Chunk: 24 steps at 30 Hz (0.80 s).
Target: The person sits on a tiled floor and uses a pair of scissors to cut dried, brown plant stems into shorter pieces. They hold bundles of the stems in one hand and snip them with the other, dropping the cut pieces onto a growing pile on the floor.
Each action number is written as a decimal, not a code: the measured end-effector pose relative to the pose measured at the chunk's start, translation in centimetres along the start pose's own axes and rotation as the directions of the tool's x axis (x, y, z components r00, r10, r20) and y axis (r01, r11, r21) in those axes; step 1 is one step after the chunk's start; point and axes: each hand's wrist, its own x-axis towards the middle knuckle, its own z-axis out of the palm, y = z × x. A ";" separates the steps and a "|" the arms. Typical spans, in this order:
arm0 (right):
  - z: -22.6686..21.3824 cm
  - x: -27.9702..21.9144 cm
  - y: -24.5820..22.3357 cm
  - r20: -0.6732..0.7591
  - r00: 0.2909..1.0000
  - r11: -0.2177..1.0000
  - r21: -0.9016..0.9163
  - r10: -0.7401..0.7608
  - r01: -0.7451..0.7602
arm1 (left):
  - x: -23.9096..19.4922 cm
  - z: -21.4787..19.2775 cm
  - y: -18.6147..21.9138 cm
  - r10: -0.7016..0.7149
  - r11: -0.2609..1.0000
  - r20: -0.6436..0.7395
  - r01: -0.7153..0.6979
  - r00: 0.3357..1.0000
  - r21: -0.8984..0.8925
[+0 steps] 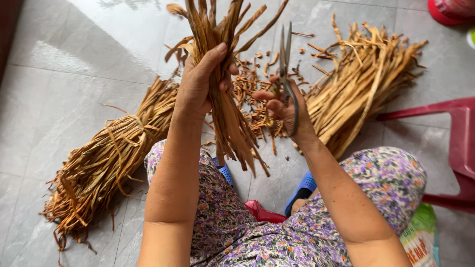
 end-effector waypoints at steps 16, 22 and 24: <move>0.6 -1.5 -10.8 -0.105 0.979 0.954 -0.263 -0.177 0.144 | 1.6 7.5 -6.6 0.174 0.975 0.299 -0.206 0.938 0.079; -7.3 0.4 -17.0 -0.168 0.873 0.857 -0.343 -0.458 0.384 | 3.8 15.1 -12.2 0.121 0.922 0.613 -0.317 0.781 0.221; -10.7 1.0 -18.5 -0.205 0.841 0.851 -0.297 -0.501 0.434 | 5.2 18.2 -14.5 0.161 0.942 0.575 -0.299 0.802 0.153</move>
